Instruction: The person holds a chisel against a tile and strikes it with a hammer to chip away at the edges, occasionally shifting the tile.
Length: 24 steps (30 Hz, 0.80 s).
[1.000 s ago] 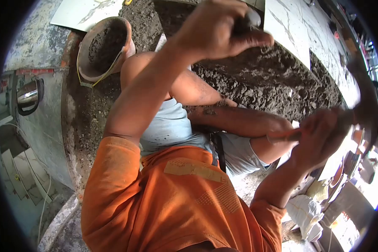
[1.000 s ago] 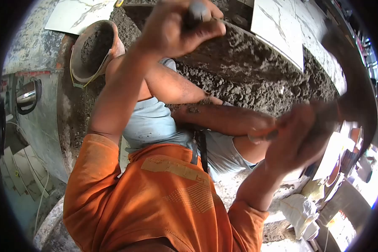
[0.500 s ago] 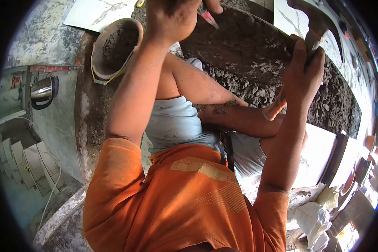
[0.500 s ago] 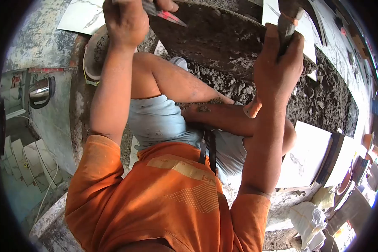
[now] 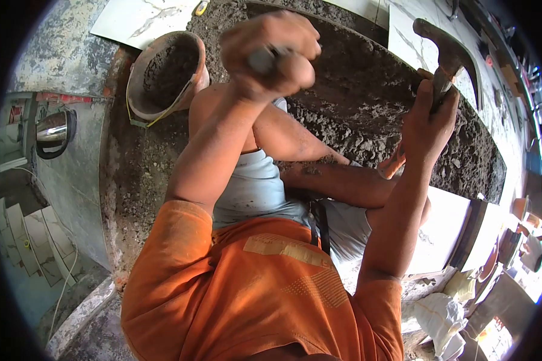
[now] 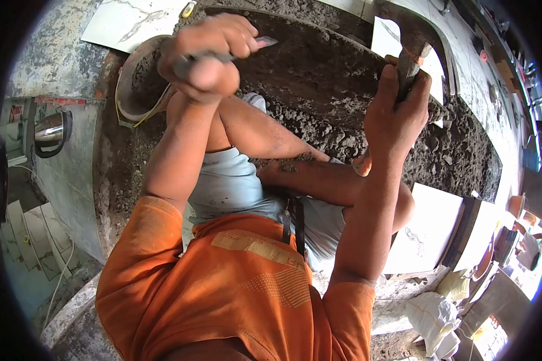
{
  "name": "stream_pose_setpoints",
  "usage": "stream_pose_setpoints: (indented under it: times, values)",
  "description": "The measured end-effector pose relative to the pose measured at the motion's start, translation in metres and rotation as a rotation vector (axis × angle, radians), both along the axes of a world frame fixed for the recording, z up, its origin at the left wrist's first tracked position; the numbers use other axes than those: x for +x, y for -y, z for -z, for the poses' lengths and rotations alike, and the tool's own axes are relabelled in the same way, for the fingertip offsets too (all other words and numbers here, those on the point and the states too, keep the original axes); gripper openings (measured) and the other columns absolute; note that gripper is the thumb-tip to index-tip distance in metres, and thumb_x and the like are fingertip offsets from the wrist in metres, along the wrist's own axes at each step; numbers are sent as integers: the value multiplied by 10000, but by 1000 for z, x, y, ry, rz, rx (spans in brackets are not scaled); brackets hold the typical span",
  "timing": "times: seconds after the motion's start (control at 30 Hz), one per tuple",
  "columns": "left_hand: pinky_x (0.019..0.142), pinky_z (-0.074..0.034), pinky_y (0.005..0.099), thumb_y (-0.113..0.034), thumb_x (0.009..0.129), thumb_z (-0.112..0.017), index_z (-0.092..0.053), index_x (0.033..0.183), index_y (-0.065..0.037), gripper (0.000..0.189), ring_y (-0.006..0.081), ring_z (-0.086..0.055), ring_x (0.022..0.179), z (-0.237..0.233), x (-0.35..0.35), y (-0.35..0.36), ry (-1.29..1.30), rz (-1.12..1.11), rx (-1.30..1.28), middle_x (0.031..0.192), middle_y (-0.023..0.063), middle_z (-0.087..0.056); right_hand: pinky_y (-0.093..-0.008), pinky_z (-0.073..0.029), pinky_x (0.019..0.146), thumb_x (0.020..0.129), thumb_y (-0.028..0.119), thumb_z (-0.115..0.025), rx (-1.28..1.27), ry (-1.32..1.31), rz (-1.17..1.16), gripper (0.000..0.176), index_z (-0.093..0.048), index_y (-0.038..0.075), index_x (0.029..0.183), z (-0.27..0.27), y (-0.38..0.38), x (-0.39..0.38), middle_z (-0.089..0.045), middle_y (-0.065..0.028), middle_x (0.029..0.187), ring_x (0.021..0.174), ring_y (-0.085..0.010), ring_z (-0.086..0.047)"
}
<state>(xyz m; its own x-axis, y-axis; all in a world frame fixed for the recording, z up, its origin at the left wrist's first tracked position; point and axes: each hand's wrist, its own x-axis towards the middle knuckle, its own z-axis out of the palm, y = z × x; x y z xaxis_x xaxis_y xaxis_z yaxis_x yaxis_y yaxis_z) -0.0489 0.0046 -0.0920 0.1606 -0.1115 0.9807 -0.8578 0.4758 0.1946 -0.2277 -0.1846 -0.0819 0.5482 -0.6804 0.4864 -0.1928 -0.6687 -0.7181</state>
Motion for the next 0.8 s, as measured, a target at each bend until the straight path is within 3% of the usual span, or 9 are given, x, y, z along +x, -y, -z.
stream_pose_setpoints:
  times: [0.07,0.2,0.4,0.5,0.53,0.63,0.7,0.77,0.8]
  values:
    - [589,-608,436,-435,1011,-647,-565,887,11,470,227,-663,605,2,-2,3,143,30,-10,675,109,-634,-364,-544,783,1011,221,-632,5,8,-2,212,-666,44,1124,2,2,1,-749,-115,971,848,-226,-722]
    - [632,-617,432,-455,1002,-656,-567,883,8,486,242,-685,641,15,0,-3,158,41,-1,720,109,-654,-379,-542,808,1009,215,-623,-30,13,3,225,-658,32,1134,1,1,2,-749,-139,1003,884,-252,-723]
    - [909,-581,430,-529,950,-692,-670,821,-62,485,270,-736,1012,12,22,-2,69,-342,166,925,102,-747,-394,-547,812,1013,221,-614,-50,-65,39,244,-651,28,1157,-3,2,5,-750,-151,1015,898,-260,-729]
    - [859,-588,388,-535,958,-677,-743,934,-48,492,249,-739,1012,7,31,3,12,-402,219,929,99,-748,-398,-547,807,1010,231,-618,-30,-72,34,257,-647,28,1165,-4,2,6,-749,-155,1016,893,-273,-731]
    - [706,-565,325,-552,844,-785,-783,974,-170,404,243,-736,853,7,34,11,-121,-372,170,924,46,-756,-394,-547,797,1005,246,-630,-87,-78,49,264,-644,27,1152,-4,2,7,-744,-158,990,878,-282,-729]
    - [633,-552,332,-540,848,-789,-773,930,-174,376,245,-723,788,18,30,-4,-317,-410,344,856,32,-742,-394,-540,763,998,251,-643,-109,-115,48,264,-633,19,1125,-3,4,5,-730,-167,951,834,-291,-717]
    - [693,-536,360,-531,846,-799,-751,873,-157,378,239,-681,709,29,34,5,-287,-385,254,751,14,-692,-396,-536,744,996,248,-646,-140,-136,51,260,-626,16,1113,-4,5,6,-723,-171,929,807,-292,-709]
    - [733,-595,411,-559,957,-671,-559,734,-83,538,233,-736,733,19,30,12,-49,-459,-126,803,95,-720,-399,-532,726,994,244,-649,-172,-154,52,257,-620,13,1102,-4,7,6,-716,-175,906,781,-293,-701]
    - [817,-583,447,-544,972,-659,-547,679,-103,541,248,-758,817,19,20,1,-29,-576,19,875,78,-756,-402,-527,712,992,242,-651,-175,-160,35,256,-617,11,1098,-3,9,7,-713,-177,893,760,-295,-696]
